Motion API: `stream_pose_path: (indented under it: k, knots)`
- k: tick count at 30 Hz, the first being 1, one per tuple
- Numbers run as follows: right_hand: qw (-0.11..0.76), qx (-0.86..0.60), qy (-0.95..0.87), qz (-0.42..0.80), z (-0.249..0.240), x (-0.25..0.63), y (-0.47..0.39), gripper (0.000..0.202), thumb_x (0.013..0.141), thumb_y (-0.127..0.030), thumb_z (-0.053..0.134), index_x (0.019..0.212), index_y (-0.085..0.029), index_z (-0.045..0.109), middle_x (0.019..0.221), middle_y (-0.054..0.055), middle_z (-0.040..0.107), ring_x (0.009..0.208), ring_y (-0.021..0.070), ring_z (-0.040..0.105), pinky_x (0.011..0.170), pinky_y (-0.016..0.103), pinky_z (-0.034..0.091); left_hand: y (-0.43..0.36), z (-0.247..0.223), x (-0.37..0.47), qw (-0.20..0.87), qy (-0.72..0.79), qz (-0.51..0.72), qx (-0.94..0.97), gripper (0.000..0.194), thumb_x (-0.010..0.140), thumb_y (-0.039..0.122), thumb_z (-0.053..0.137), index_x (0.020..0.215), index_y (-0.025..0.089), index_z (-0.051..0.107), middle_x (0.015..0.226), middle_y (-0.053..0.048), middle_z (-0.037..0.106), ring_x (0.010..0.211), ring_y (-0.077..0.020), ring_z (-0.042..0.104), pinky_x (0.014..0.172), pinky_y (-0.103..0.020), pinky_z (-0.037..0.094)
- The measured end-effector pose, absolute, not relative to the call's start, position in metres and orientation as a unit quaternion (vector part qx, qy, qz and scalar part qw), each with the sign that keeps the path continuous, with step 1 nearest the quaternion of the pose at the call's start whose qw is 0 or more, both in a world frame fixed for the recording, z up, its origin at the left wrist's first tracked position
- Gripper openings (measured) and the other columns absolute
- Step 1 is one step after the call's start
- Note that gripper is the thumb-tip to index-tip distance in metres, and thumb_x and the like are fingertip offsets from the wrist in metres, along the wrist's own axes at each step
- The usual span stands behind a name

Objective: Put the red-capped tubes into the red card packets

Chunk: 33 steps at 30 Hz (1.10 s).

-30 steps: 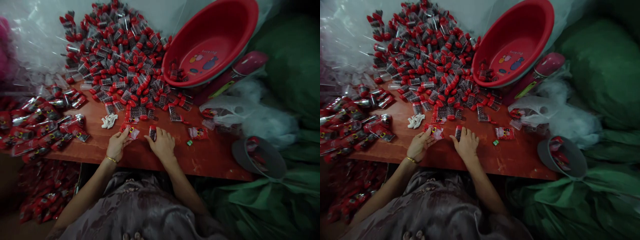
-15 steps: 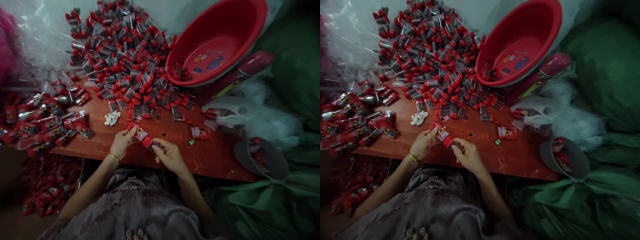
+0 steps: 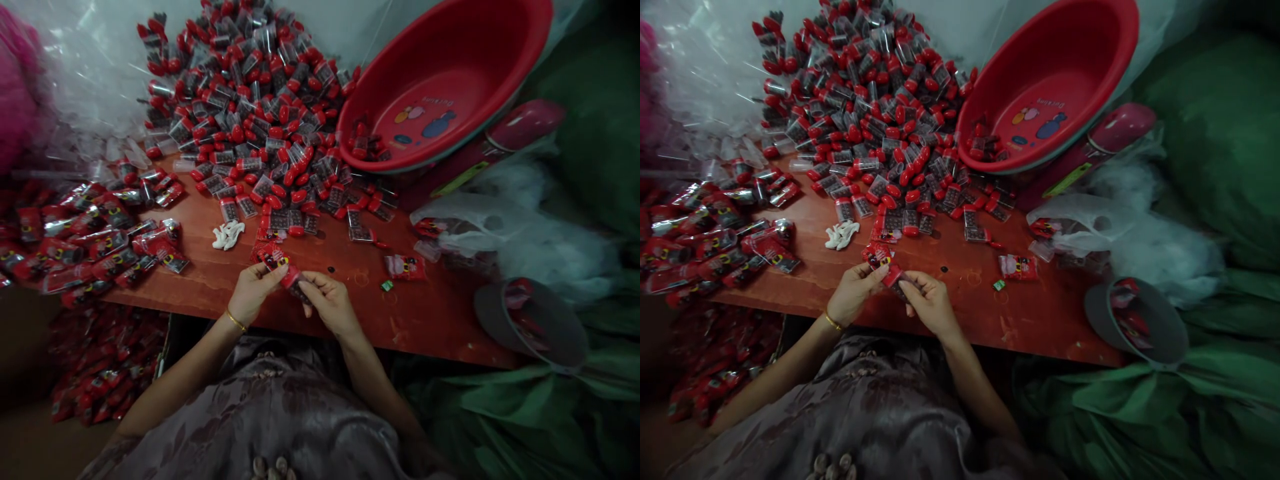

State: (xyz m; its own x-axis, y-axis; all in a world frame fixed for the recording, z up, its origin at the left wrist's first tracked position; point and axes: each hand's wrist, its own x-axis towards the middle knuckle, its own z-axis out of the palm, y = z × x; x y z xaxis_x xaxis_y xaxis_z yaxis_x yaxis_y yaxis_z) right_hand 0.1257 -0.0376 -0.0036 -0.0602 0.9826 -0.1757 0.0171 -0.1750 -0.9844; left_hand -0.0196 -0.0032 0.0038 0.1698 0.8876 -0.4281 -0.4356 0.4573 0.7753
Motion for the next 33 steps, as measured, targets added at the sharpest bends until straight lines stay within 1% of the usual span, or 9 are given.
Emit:
stream_pose_path:
  k: [5, 8, 11, 13, 18, 22, 25, 29, 33]
  knots:
    - [0.464, -0.552, -0.497, 0.483, 0.000, 0.113, -0.028, 0.024, 0.077, -0.036, 0.057, 0.088, -0.016, 0.065, 0.050, -0.006, 0.053, 0.039, 0.0063, 0.047, 0.043, 0.019, 0.037, -0.002, 0.000, -0.014, 0.710, 0.446, 0.501, 0.216, 0.037, 0.050, 0.038, 0.083, 0.070, 0.012, 0.069, 0.063, 0.000, 0.066, 0.053, -0.0063, 0.054, 0.057, -0.019, 0.044]
    - [0.475, -0.540, -0.480, 0.502, -0.003, 0.107, -0.021, 0.023, 0.076, -0.036, 0.059, 0.087, -0.017, 0.063, 0.051, -0.007, 0.053, 0.039, 0.0062, 0.046, 0.042, 0.019, 0.037, -0.002, -0.005, -0.012, 0.699, 0.442, 0.519, 0.214, 0.038, 0.051, 0.039, 0.083, 0.074, 0.012, 0.069, 0.066, -0.001, 0.067, 0.057, -0.0071, 0.055, 0.059, -0.019, 0.044]
    - [0.535, -0.531, -0.410, 0.513, -0.011, 0.101, -0.017, 0.021, 0.077, -0.038, 0.060, 0.087, -0.020, 0.057, 0.051, -0.009, 0.050, 0.036, 0.0052, 0.042, 0.039, 0.018, 0.034, -0.004, -0.010, -0.011, 0.696, 0.440, 0.519, 0.231, 0.038, 0.055, 0.038, 0.081, 0.079, 0.011, 0.069, 0.073, -0.003, 0.068, 0.062, -0.0087, 0.058, 0.064, -0.021, 0.045]
    - [0.556, -0.520, -0.387, 0.520, -0.016, 0.100, -0.018, 0.021, 0.078, -0.040, 0.059, 0.086, -0.021, 0.052, 0.050, -0.010, 0.049, 0.038, 0.0055, 0.042, 0.041, 0.018, 0.035, -0.003, -0.010, -0.011, 0.700, 0.441, 0.512, 0.230, 0.036, 0.057, 0.038, 0.081, 0.079, 0.011, 0.069, 0.070, -0.002, 0.067, 0.060, -0.0084, 0.057, 0.062, -0.021, 0.045]
    - [0.504, -0.507, -0.443, 0.541, -0.014, 0.104, -0.026, 0.022, 0.082, -0.041, 0.055, 0.088, -0.020, 0.051, 0.057, -0.006, 0.059, 0.050, 0.0087, 0.054, 0.053, 0.021, 0.044, 0.003, -0.007, -0.014, 0.705, 0.419, 0.531, 0.212, 0.030, 0.059, 0.036, 0.079, 0.072, 0.013, 0.067, 0.061, 0.002, 0.062, 0.052, -0.0055, 0.051, 0.055, -0.019, 0.042]
    - [0.498, -0.549, -0.462, 0.488, -0.009, 0.106, -0.026, 0.019, 0.081, -0.037, 0.057, 0.085, -0.019, 0.052, 0.049, -0.008, 0.054, 0.042, 0.0077, 0.049, 0.046, 0.019, 0.039, 0.003, -0.009, -0.012, 0.691, 0.410, 0.541, 0.249, 0.030, 0.059, 0.036, 0.079, 0.076, 0.013, 0.069, 0.071, -0.001, 0.068, 0.064, -0.0084, 0.058, 0.067, -0.021, 0.045]
    - [0.512, -0.553, -0.455, 0.475, -0.011, 0.102, -0.025, 0.020, 0.079, -0.038, 0.058, 0.084, -0.019, 0.052, 0.048, -0.008, 0.053, 0.037, 0.0075, 0.048, 0.041, 0.019, 0.037, 0.004, -0.007, -0.012, 0.688, 0.408, 0.539, 0.264, 0.030, 0.060, 0.038, 0.078, 0.075, 0.012, 0.070, 0.073, -0.002, 0.069, 0.065, -0.0093, 0.059, 0.070, -0.022, 0.045]
    - [0.522, -0.532, -0.455, 0.487, -0.016, 0.094, -0.028, 0.020, 0.079, -0.037, 0.060, 0.083, -0.020, 0.052, 0.050, -0.008, 0.055, 0.038, 0.0077, 0.051, 0.041, 0.019, 0.040, 0.008, 0.000, -0.014, 0.697, 0.431, 0.529, 0.220, 0.039, 0.058, 0.045, 0.078, 0.075, 0.012, 0.069, 0.070, -0.005, 0.070, 0.063, -0.0127, 0.062, 0.066, -0.025, 0.047]
    - [0.534, -0.512, -0.426, 0.520, -0.020, 0.087, -0.028, 0.024, 0.076, -0.041, 0.063, 0.079, -0.020, 0.050, 0.049, -0.009, 0.054, 0.033, 0.0062, 0.047, 0.036, 0.017, 0.036, 0.007, 0.000, -0.013, 0.702, 0.441, 0.512, 0.226, 0.037, 0.057, 0.043, 0.079, 0.075, 0.012, 0.069, 0.073, -0.006, 0.071, 0.059, -0.0117, 0.060, 0.058, -0.023, 0.046]
